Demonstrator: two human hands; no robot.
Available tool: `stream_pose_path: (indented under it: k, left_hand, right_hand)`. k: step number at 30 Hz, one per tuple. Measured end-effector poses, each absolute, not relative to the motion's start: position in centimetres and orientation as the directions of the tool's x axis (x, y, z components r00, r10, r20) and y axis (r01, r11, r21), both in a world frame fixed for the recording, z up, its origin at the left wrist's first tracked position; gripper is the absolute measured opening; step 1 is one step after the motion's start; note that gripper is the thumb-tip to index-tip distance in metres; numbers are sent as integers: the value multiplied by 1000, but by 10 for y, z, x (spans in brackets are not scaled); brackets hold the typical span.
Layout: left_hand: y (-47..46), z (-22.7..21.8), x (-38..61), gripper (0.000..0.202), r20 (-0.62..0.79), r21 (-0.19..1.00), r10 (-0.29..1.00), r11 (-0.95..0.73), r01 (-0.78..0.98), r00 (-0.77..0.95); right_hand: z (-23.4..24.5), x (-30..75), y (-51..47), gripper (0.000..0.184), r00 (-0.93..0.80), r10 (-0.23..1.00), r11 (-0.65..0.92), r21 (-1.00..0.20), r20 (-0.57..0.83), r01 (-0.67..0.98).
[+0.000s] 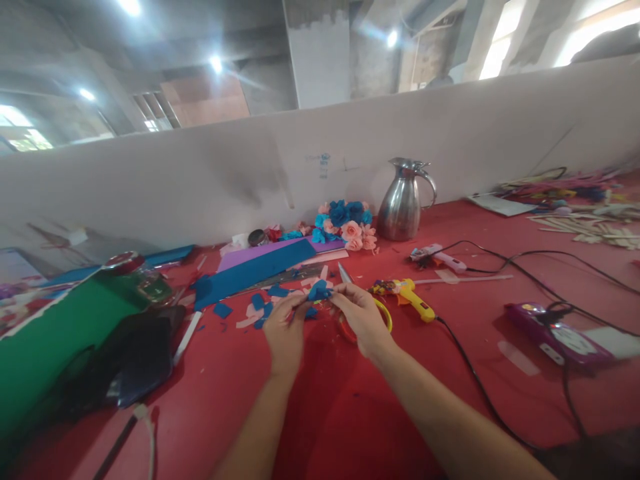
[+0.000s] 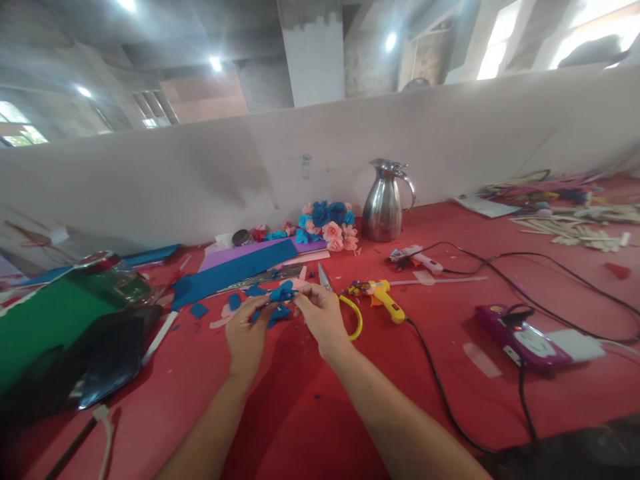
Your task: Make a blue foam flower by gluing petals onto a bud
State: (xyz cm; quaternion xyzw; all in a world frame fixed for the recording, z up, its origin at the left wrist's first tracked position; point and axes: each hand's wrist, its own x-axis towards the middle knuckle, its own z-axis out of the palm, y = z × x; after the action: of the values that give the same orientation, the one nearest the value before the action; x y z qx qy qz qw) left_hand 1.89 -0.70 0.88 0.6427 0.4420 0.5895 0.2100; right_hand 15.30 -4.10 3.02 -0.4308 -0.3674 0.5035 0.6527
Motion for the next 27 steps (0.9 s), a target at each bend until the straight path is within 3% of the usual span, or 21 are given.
stream_pose_path:
  k: [14, 20, 27]
  left_hand:
    - [-5, 9, 18, 12, 337, 940, 936, -329, 96, -96]
    - [-3, 4, 18, 13, 344, 938, 933, -338, 71, -105]
    - [-2, 4, 15, 10, 463, 881, 883, -448, 152, -79]
  right_hand:
    - [33, 151, -46, 21, 38, 997, -46, -908, -67, -417]
    - [35, 151, -45, 16, 82, 995, -26, -924, -62, -381]
    - [36, 151, -45, 19, 81, 992, -58, -929, -93, -367]
